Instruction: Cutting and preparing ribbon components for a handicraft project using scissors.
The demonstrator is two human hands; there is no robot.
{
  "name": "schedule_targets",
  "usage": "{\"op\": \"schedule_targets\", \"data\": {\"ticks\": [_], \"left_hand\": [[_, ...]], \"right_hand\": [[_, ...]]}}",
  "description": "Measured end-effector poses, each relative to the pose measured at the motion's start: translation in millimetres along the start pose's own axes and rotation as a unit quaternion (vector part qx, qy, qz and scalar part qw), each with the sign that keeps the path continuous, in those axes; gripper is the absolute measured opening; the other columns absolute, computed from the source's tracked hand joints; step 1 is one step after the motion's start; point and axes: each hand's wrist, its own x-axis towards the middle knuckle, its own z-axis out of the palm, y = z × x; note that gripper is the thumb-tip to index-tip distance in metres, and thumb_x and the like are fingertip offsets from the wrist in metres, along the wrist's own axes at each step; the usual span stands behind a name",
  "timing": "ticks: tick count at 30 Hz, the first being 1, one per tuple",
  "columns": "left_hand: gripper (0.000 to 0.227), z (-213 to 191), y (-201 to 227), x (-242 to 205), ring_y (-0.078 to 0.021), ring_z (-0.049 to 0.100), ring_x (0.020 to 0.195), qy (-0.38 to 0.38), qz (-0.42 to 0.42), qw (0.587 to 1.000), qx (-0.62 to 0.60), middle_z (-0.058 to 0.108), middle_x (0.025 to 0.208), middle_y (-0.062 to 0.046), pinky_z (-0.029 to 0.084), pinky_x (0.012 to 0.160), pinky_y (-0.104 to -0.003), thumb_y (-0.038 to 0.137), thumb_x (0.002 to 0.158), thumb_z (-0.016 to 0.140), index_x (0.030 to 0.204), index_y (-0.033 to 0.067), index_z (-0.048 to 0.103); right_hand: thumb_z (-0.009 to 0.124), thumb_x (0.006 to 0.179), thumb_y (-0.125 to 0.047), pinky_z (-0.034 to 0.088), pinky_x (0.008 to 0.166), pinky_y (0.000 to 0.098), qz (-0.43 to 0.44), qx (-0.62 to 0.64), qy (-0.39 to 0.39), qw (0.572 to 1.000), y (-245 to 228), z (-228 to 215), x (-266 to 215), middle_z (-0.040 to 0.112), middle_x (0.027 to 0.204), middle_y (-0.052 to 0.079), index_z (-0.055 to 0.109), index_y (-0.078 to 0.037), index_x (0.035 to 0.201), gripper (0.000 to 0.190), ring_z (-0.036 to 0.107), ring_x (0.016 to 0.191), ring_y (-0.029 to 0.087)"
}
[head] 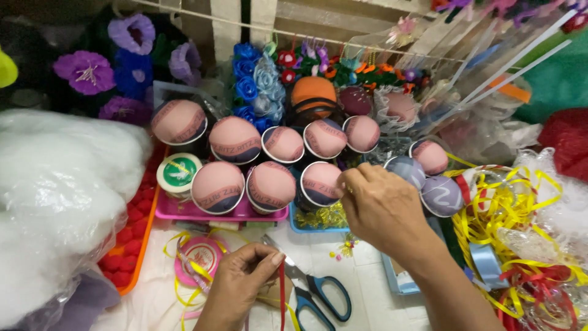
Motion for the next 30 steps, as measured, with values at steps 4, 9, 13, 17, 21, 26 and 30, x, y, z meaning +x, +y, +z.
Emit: {"op": "schedule_targets", "data": {"ticks": [4,9,13,17,21,26,30], "left_hand": [[0.014,-4.1,2.5,2.0,-0.0168,0.063,0.068,0.017,-0.023,0.999,0.043,0.07,0.072,-0.01,0.052,0.065,-0.028,0.008,0.085,0.084,0.083,-0.0053,0.081],[0.012,-7.3,-8.3,10.5,-0.0182,0.068,0.069,0.022,-0.027,0.997,0.065,0.074,0.071,-0.012,0.06,0.068,-0.031,0.007,0.083,0.084,0.082,-0.0045,0.084],[0.012,-8.9,-7.8,12.8,-0.0187,0.069,0.072,0.049,-0.05,0.996,0.063,0.077,0.074,-0.013,0.06,0.072,-0.031,0.007,0.084,0.084,0.084,-0.0053,0.084],[0.013,-11.2,-10.3,14.5,-0.0212,0.07,0.073,0.066,-0.07,0.993,0.063,0.079,0.074,-0.017,0.059,0.072,-0.032,0.006,0.085,0.083,0.086,-0.0069,0.084],[0.012,-9.9,-6.9,11.2,-0.0189,0.069,0.071,0.057,-0.053,0.996,0.043,0.075,0.072,-0.015,0.063,0.072,-0.032,0.005,0.085,0.082,0.084,-0.0074,0.083],[0.013,-7.6,9.2,-0.3,-0.014,0.065,0.074,0.022,0.017,0.999,0.046,0.072,0.075,-0.007,0.052,0.07,-0.027,0.011,0.088,0.078,0.085,-0.0023,0.081],[0.014,-4.5,12.9,-6.5,-0.0148,0.065,0.072,0.02,0.03,0.999,0.035,0.072,0.073,-0.008,0.053,0.07,-0.028,0.01,0.089,0.076,0.083,-0.002,0.079]], "right_hand": [[0.062,0.095,-0.028,0.046,0.068,0.043,-0.016,0.039,0.013,0.999,-4.8,-6.5,-3.6,0.061,0.084,0.007,0.062,-0.014,0.093,0.014,0.06,0.077,0.031],[0.057,0.097,-0.014,0.043,0.064,0.0404,-0.036,0.064,0.041,0.996,-2.6,-1.1,-4.8,0.059,0.083,0.006,0.059,-0.012,0.091,0.007,0.055,0.07,0.028],[0.057,0.093,-0.01,0.039,0.059,0.0414,-0.056,0.01,0.045,0.997,-1.1,7.0,-2.3,0.05,0.077,0.008,0.051,-0.011,0.087,0.008,0.05,0.068,0.029],[0.06,0.098,-0.029,0.045,0.067,0.0426,-0.025,0.06,0.005,0.998,4.1,-7.8,3.7,0.059,0.083,0.007,0.06,-0.013,0.092,0.017,0.057,0.074,0.03],[0.058,0.098,-0.033,0.047,0.082,0.0446,0.057,0.176,-0.033,0.982,31.7,-24.6,-0.5,0.07,0.099,0.008,0.068,-0.012,0.105,0.024,0.061,0.094,0.028],[0.057,0.099,-0.016,0.049,0.084,0.027,0.173,0.35,-0.017,0.92,26.4,-23.3,-39.2,0.074,0.105,0.001,0.072,-0.009,0.104,0.018,0.067,0.097,0.013],[0.058,0.099,-0.022,0.05,0.088,0.036,0.103,0.327,-0.024,0.939,7.8,15.6,-80.5,0.073,0.101,0.006,0.067,-0.008,0.1,0.016,0.067,0.097,0.023]]}}
